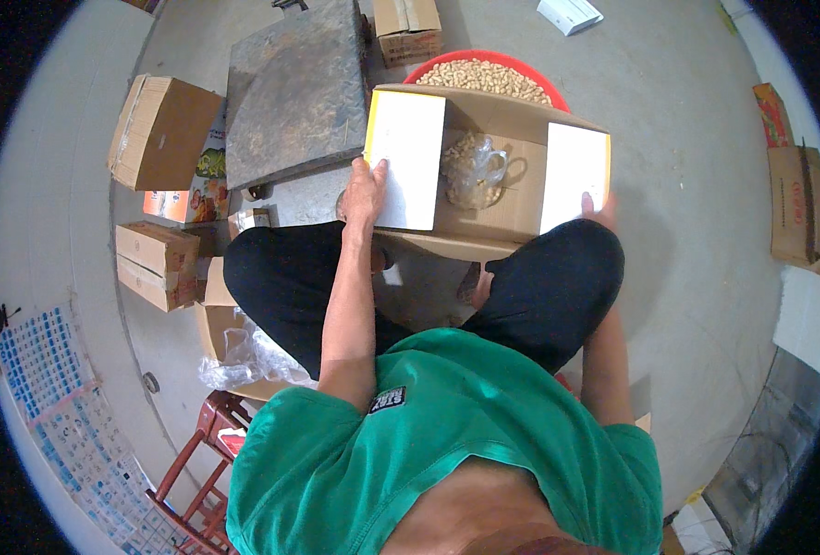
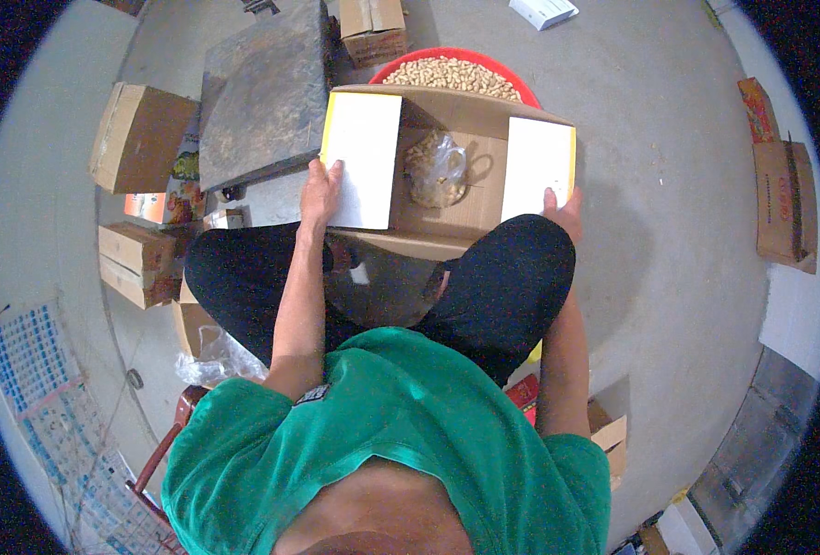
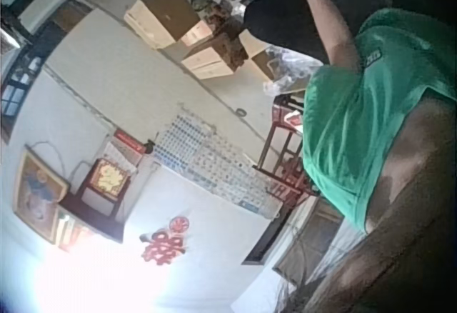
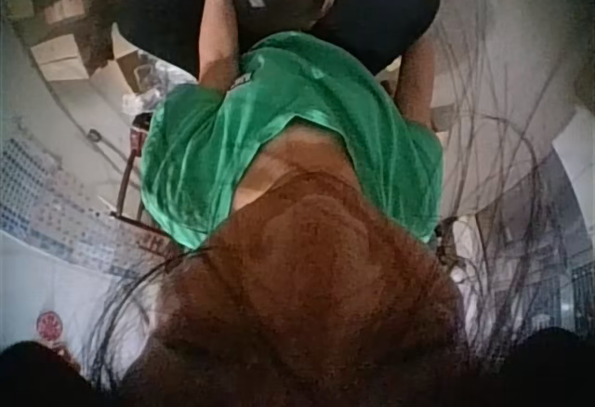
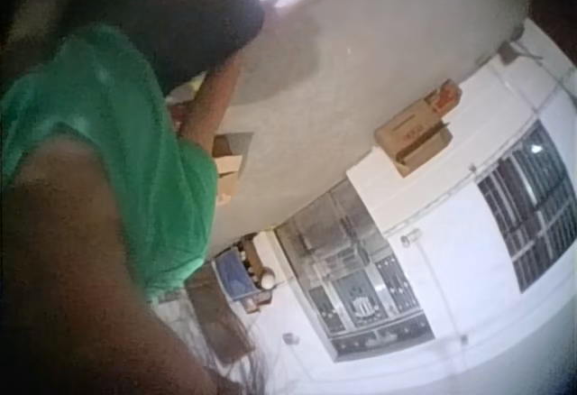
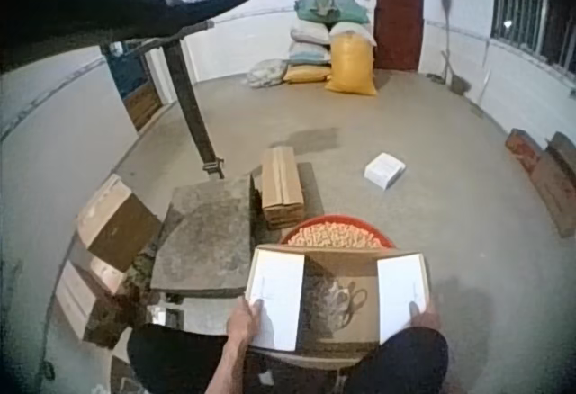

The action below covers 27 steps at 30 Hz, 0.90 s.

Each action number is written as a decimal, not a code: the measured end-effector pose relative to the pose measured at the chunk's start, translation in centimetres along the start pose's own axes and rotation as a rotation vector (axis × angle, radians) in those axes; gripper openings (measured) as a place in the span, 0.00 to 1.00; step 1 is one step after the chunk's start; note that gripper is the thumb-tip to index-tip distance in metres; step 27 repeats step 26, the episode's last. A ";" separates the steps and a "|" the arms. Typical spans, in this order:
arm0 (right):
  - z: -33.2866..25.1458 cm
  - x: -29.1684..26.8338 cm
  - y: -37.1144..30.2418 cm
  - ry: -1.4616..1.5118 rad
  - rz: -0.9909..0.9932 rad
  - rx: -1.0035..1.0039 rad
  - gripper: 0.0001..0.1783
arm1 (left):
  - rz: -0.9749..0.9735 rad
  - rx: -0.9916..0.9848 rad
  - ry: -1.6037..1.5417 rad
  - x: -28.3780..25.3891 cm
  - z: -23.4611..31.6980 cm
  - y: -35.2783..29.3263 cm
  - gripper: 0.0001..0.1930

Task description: The person scoops peanuts from a red bowl into a clear plastic bag, weighs the bag on a scale, and places the filled bag into a cardboard box. The person repeats the scooping and weighing steps to adjust the quantity before finalizing the package.

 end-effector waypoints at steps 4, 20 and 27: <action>0.3 0.1 0.1 0.047 0.016 -0.011 0.20 | 0.029 0.021 0.032 -0.2 0.4 -0.1 0.22; 0.9 0.6 0.9 0.010 0.033 -0.170 0.22 | 0.498 0.490 0.041 -14.2 11.3 -2.8 0.32; 2.5 1.5 1.8 0.136 -0.010 -0.223 0.24 | 0.368 1.075 -0.766 -29.2 21.1 -14.7 0.17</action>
Point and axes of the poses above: each hand's wrist, its own y-axis towards the middle knuckle, its own x-axis out of the palm, z = x × y, the point moved 10 cm from there along y, towards the middle knuckle, and after that the axes turned 8 degrees about -x, right-handed, at the moved point
